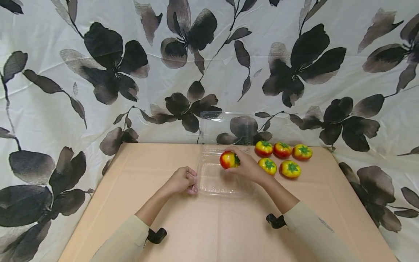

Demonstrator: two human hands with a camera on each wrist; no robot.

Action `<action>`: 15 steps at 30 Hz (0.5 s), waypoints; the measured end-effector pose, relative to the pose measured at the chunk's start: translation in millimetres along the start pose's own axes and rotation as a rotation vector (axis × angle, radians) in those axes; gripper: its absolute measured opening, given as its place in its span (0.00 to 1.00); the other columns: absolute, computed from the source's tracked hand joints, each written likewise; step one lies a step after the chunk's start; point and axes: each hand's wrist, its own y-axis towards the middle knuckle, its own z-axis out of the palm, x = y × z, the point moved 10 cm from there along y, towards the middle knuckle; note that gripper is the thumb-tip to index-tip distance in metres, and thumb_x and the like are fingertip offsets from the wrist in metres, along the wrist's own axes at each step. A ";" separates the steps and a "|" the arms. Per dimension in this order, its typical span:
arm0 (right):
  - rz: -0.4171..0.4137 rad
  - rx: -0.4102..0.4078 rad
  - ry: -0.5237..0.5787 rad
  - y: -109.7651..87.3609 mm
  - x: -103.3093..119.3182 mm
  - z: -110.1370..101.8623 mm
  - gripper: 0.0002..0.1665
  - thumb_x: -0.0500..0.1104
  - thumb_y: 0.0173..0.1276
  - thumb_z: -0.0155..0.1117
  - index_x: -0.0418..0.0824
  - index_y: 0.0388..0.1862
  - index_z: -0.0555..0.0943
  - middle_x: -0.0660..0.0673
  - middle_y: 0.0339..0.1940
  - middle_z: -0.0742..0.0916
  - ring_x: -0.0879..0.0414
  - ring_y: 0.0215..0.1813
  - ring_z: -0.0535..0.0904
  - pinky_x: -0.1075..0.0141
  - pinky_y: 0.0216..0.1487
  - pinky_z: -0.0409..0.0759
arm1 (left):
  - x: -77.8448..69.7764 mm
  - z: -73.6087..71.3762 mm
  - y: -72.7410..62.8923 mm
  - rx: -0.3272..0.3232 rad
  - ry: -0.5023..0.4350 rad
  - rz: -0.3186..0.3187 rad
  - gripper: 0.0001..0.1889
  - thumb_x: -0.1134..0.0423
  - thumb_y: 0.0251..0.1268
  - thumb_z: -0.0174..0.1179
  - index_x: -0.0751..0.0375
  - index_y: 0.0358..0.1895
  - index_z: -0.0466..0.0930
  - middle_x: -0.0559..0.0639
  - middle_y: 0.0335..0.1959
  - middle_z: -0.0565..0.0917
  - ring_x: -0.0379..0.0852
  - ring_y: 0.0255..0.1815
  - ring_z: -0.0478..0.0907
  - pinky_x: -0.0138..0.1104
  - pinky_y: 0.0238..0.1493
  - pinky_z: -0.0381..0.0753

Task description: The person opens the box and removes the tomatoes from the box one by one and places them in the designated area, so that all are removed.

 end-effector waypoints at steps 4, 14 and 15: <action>-0.004 -0.021 -0.007 -8.7 -4.6 -12.9 0.46 0.44 0.61 0.81 0.52 0.75 0.68 0.44 0.73 0.76 0.40 0.74 0.71 0.39 0.74 0.74 | 0.5 -0.4 0.7 0.000 0.000 -0.004 0.14 0.78 0.72 0.55 0.80 0.56 0.69 0.62 0.29 0.84 0.46 0.24 0.85 0.40 0.33 0.93; 0.053 -0.076 -0.034 -35.9 -26.5 -57.8 0.45 0.45 0.64 0.78 0.53 0.76 0.66 0.38 0.72 0.76 0.36 0.71 0.71 0.36 0.68 0.78 | 3.5 -0.1 1.0 -0.002 -0.016 -0.026 0.14 0.79 0.72 0.54 0.80 0.57 0.68 0.61 0.29 0.83 0.46 0.25 0.85 0.38 0.33 0.93; 0.067 -0.083 -0.037 -38.9 -29.6 -62.8 0.45 0.45 0.64 0.78 0.53 0.76 0.66 0.37 0.72 0.75 0.35 0.71 0.71 0.35 0.68 0.78 | 4.0 0.1 1.4 -0.002 -0.019 -0.029 0.14 0.79 0.72 0.54 0.80 0.57 0.68 0.61 0.29 0.83 0.46 0.25 0.85 0.38 0.33 0.93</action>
